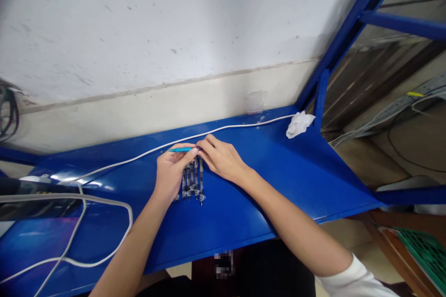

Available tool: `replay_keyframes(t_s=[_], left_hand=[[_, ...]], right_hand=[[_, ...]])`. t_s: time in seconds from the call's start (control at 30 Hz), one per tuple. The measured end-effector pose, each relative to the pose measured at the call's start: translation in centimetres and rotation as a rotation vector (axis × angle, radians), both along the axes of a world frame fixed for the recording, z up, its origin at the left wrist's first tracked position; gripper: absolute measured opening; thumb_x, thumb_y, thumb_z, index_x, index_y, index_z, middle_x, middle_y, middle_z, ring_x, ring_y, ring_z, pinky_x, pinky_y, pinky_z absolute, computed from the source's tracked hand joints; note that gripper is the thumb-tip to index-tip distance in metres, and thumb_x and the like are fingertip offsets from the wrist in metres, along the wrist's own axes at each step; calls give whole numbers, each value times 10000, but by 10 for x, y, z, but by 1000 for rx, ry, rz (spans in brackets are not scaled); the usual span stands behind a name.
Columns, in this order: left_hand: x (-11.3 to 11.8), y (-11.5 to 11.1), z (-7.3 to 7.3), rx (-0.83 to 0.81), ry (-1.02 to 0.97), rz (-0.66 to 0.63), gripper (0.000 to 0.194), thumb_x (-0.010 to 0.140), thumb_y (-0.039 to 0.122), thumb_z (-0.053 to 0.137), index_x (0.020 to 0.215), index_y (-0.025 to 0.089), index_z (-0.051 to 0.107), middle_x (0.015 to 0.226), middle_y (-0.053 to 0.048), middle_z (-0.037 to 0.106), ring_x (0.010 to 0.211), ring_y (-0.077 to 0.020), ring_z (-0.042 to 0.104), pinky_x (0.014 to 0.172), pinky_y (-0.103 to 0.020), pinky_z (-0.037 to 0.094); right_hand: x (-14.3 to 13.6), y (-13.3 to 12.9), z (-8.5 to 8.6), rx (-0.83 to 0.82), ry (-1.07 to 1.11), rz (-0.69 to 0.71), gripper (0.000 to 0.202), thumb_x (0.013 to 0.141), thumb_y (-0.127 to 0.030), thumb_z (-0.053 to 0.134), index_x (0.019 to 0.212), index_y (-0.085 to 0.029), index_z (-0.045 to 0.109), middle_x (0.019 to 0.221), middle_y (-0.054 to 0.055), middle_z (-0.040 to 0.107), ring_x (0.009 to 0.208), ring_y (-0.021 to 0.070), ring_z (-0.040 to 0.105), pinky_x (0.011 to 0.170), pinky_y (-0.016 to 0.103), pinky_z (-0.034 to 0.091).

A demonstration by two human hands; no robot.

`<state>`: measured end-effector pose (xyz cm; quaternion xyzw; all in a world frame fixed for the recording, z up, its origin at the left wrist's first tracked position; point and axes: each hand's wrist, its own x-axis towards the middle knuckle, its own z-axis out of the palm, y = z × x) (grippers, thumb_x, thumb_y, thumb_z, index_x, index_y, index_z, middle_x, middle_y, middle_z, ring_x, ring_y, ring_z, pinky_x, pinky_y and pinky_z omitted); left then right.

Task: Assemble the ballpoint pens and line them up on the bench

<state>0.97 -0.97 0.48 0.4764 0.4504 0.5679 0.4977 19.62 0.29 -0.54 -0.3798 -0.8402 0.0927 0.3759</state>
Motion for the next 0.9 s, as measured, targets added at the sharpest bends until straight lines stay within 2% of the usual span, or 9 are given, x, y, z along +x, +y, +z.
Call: replay_keyframes(t_s=[0.13,0.23,0.33,0.43,0.6,0.73,0.8,0.9], left_hand=[[-1,0,0,23,-11,17,246,795,330,961,973,197,854,981,-66,827,880,-186,750,859,-308,589],[-2,2,-3,16,-36,12,241,796,312,962,978,195,854,955,-60,822,869,-182,748,862,-309,588],[-3,2,-4,11,-69,13,239,796,299,962,982,195,852,969,-59,821,887,-180,743,868,-307,583],[-3,2,-5,6,-89,17,252,794,301,962,992,192,850,1001,-67,820,899,-184,737,866,-311,580],[-3,2,-4,-10,-105,15,260,783,294,967,990,191,849,991,-60,816,840,-157,710,799,-275,556],[-4,2,-3,-15,-102,11,264,779,293,969,993,192,852,967,-54,809,825,-151,693,783,-267,544],[-4,2,-3,-12,-97,6,258,787,299,965,993,191,853,952,-54,804,825,-153,691,785,-269,542],[-4,2,-4,-14,-101,7,251,791,300,964,989,192,854,974,-57,806,828,-149,690,785,-265,541]], right_hand=[[0,0,1,-34,89,27,98,1148,-294,499,1176,-219,555,1092,89,654,927,210,667,774,321,532],[0,-1,3,-25,33,26,168,1167,-308,460,1169,-219,603,1076,88,664,863,200,651,731,315,516],[-1,-1,2,-14,17,20,226,1174,-325,448,1263,-222,628,1068,88,685,866,203,663,738,321,524],[-2,-1,-1,-43,95,27,231,1151,-321,508,1342,-219,589,1119,99,705,943,221,693,801,342,557],[-1,-1,0,-38,70,35,206,1166,-312,463,1229,-217,634,1051,83,686,878,204,661,767,330,531],[-1,-1,1,-52,90,26,226,1161,-331,489,1316,-209,600,1126,99,702,929,208,679,798,331,539],[-1,-1,1,-61,111,25,199,1151,-341,519,1271,-204,599,1116,94,700,932,207,680,801,328,537],[-1,-1,1,-55,63,20,214,1171,-333,455,1187,-217,634,1044,74,684,864,192,653,759,315,514]])
